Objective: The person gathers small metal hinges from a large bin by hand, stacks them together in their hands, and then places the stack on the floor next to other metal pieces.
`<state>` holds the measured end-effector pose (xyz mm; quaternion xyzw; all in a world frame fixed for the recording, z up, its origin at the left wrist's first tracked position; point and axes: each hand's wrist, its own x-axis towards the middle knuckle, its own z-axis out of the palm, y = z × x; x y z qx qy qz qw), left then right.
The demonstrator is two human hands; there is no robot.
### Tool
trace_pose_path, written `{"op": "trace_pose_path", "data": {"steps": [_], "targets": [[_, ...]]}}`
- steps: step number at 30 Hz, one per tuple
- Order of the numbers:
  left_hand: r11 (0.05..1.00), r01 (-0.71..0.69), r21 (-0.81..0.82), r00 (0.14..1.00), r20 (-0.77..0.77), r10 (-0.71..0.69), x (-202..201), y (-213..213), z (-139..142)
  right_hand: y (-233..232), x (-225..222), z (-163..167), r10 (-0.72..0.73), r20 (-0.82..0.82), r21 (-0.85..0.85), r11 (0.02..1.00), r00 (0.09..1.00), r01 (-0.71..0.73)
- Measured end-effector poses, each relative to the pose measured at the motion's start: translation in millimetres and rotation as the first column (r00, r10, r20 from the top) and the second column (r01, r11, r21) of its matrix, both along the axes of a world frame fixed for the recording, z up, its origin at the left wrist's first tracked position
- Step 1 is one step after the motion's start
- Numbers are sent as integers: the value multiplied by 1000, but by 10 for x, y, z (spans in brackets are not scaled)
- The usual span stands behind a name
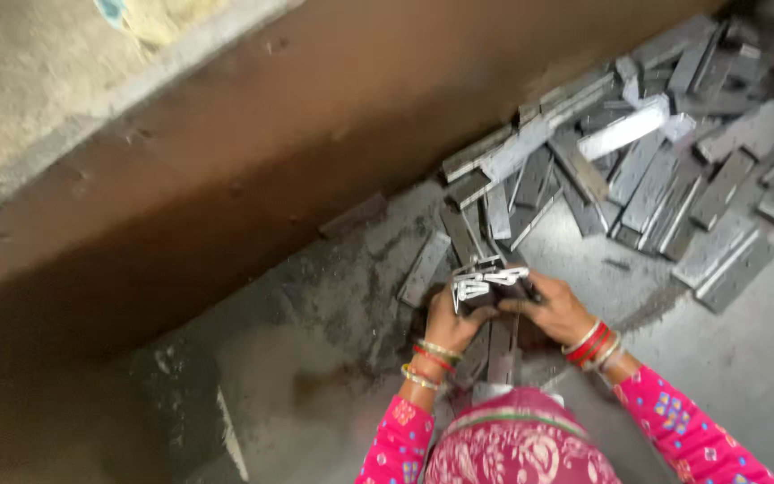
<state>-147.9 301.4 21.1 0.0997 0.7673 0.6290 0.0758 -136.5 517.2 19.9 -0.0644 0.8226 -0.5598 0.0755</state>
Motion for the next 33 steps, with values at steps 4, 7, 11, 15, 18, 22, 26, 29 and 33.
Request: {"op": "trace_pose_path", "data": {"steps": [4, 7, 11, 15, 18, 22, 26, 29, 33], "targets": [[999, -2, -39, 997, -81, -1, -104, 25, 381, 17, -63, 110, -37, 88, 15, 999, 995, 36], [995, 42, -95, 989, -136, -55, -120, 66, 952, 65, -65, 396, -79, 75, -160, 983, 994, 90], [969, 101, -226, 959, -236, -155, -103, 166, 1580, 312, 76, 797, -91, -157, -276, 960, 983, 45], [949, 196, -246, 931, -257, -259, -218, 389, 1573, 629, 85, 787, -50, -291, -60, 998, 955, 33], [985, 130, -118, 770, -613, -175, -400, 607, 1128, 769, 102, 387, -34, -137, -96, 995, 990, 21], [957, 274, -92, 928, -236, -288, -286, 843, 478, 1040, 249, -223, -161, 175, -83, 981, 971, 177], [970, 197, -141, 957, -188, -221, -343, 931, 248, 1079, 325, -518, -230, 90, -206, 948, 969, 244], [962, 196, -189, 958, -173, -229, -305, 880, 402, 1011, 244, -434, -230, 135, -311, 914, 964, 262], [946, 212, -244, 960, -127, -248, -269, 902, 836, 1004, 242, 33, -267, -17, -271, 929, 964, 252]]}}
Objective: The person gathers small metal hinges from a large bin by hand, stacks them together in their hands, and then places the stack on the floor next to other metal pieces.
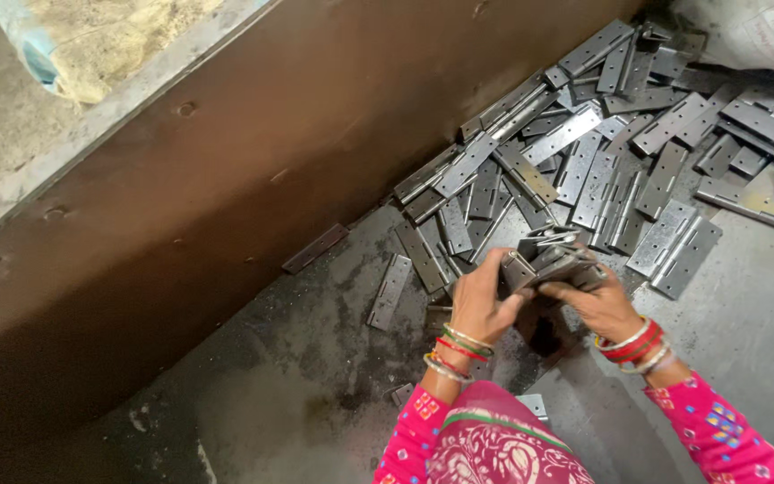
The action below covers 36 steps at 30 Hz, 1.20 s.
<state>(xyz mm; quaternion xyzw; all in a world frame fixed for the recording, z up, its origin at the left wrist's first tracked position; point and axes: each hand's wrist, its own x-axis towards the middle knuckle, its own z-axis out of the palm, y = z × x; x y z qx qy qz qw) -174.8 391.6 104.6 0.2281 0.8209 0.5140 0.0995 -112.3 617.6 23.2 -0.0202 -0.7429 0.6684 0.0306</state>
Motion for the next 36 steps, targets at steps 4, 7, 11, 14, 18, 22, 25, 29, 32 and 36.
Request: {"op": "trace_pose_path", "data": {"steps": [4, 7, 11, 14, 18, 22, 25, 29, 32, 36], "targets": [[992, 37, 124, 994, -108, -24, 12, 7, 372, 125, 79, 503, 38, -117, 7, 999, 992, -37], [969, 85, 233, 957, -288, -15, -74, 21, 375, 74, -43, 576, 64, 113, -802, 595, 992, 53], [961, 120, 248, 977, -203, -70, -92, 127, -57, -129, -264, 240, 164, -149, 194, 972, 975, -134], [966, 104, 235, 994, -13, -104, -113, 129, -493, -226, -165, -104, 68, -72, -4, 998, 995, -68], [999, 5, 42, 999, 38, -7, -120, 163, -752, -135, -215, -366, 33, 26, -14, 999, 999, -33], [999, 38, 30, 999, 27, -39, -175, 234, -426, -32, -221, -184, -36, 331, -15, 999, 943, 43], [993, 96, 66, 994, -48, -93, -62, 173, 25, 33, -63, 175, 122, -142, 335, 940, 982, -68], [960, 208, 185, 948, -281, -151, -33, 89, 352, -12, 10, 460, -84, -123, -24, 996, 989, 82], [983, 180, -20, 980, 89, -178, -130, 128, 132, -103, -102, 390, 0, -253, 81, 997, 968, 21], [971, 125, 203, 989, -108, -104, -173, 233, -542, -170, -215, 124, 71, -216, 256, 966, 974, -13]]}}
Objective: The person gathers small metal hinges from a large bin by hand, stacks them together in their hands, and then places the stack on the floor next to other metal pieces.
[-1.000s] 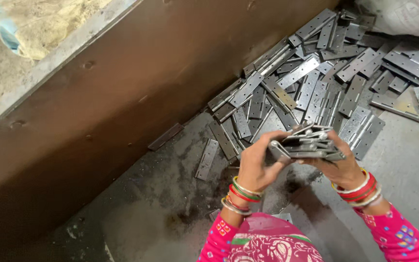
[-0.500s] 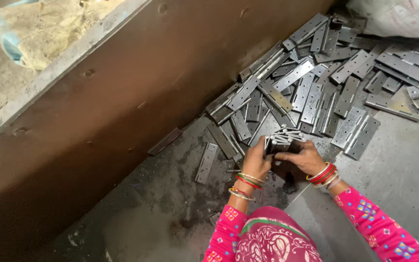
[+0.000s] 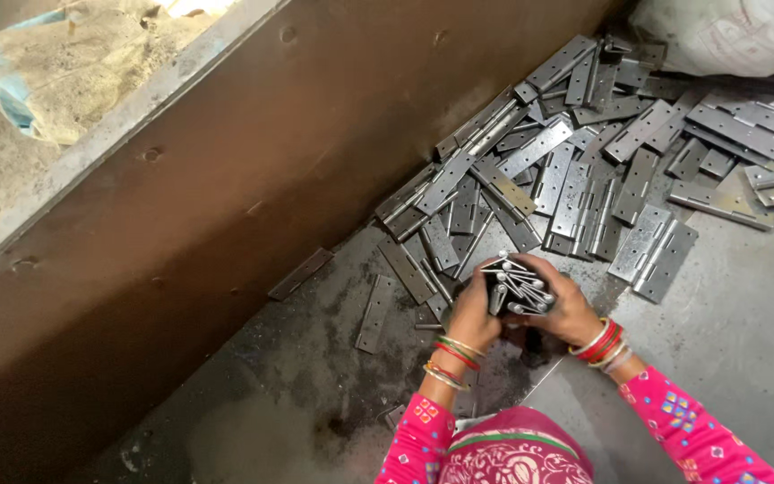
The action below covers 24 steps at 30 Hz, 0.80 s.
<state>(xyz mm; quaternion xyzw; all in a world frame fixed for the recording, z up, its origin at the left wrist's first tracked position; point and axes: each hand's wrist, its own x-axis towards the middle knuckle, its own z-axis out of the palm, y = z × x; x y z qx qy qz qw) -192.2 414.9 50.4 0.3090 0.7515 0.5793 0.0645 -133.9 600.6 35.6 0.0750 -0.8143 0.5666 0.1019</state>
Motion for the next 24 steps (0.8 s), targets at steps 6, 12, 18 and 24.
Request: {"op": "trace_pose_path", "data": {"steps": [6, 12, 18, 24], "targets": [[949, -53, -310, 991, 99, 88, -154, 28, -376, -27, -125, -366, -80, 221, -274, 951, 972, 141], [721, 49, -691, 998, 56, -14, -49, 436, 243, -157, 264, -370, 128, 535, -810, 357, 835, 465], [398, -260, -880, 922, -349, -169, 1017, 1026, 1059, -83, 919, 65, 223, 392, -908, -58, 892, 414], [925, 35, -378, 945, -290, -154, 1311, 833, 1274, 1000, 1365, 158, -360, 692, -699, -119, 625, 705]]}}
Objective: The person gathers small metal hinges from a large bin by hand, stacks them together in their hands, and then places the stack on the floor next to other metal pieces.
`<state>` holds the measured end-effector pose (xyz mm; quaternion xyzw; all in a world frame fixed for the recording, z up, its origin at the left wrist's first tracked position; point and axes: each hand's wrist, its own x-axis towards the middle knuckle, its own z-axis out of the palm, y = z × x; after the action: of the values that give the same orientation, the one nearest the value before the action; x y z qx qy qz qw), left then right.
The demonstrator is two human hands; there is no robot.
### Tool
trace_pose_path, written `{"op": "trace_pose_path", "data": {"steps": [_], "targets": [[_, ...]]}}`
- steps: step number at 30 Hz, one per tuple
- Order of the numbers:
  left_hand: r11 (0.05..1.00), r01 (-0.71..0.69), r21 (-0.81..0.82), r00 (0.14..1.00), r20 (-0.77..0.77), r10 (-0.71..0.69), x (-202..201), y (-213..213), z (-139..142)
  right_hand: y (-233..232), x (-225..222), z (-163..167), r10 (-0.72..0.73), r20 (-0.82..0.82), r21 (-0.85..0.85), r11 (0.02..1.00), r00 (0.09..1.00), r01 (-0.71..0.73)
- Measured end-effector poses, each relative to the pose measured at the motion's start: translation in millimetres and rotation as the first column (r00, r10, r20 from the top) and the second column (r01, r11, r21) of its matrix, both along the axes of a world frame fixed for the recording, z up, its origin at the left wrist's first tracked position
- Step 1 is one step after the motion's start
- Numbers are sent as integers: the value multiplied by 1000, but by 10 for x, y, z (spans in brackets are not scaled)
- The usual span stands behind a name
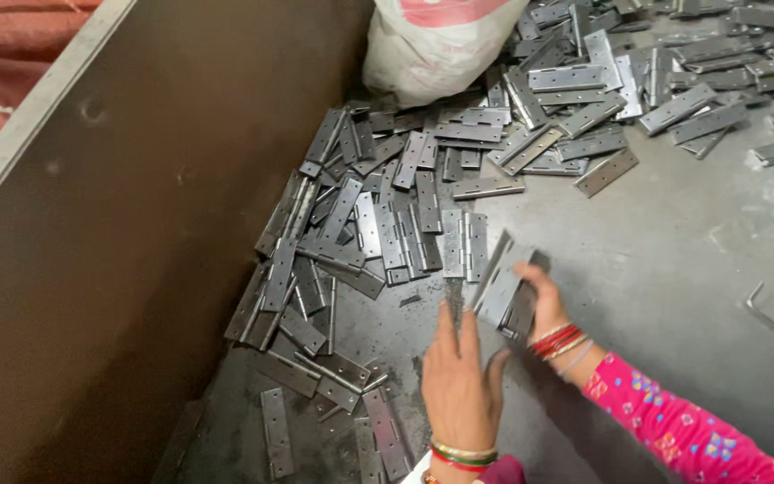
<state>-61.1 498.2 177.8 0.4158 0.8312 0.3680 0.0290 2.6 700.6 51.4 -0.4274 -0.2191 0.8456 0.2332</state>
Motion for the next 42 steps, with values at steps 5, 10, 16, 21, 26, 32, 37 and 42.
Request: {"op": "trace_pose_path", "data": {"steps": [5, 10, 16, 21, 26, 32, 37, 42], "targets": [[970, -83, -229, 989, 101, 108, -227, -899, -858, 1825, 289, 508, -384, -170, 358, 834, 907, 420], [947, -83, -310, 958, 239, 162, -523, -2004, -2168, 2959, 718, 1240, -734, -125, 604, 477, 667, 638], [765, -16, -643, 841, 406, 358, -342, -2036, -2715, 2401, 148, 964, -506, 259, 922, 384, 823, -54], [754, -130, -644, 901, 241, 361, 56, -2002, -2004, 370, -548, 527, -55, 447, 883, -127, 893, -451], [796, -286, -533, 907, 118, 404, 276, -2055, -1280, -1182, -601, 537, 341, 520, 798, -521, 783, -303], [760, -510, -403, 834, -17, 551, 224, -1997, -1174, -1890, -329, 165, 430, 764, 628, -668, 480, -400], [771, -504, -389, 778, 183, 601, 173, -2119, -1256, -2120, -344, -111, 273, 794, 573, -632, 543, -522], [780, -558, -283, 743, 249, 622, 88, -2249, -1309, -2317, -549, -184, 107, 876, 444, -558, 470, -701]]}}
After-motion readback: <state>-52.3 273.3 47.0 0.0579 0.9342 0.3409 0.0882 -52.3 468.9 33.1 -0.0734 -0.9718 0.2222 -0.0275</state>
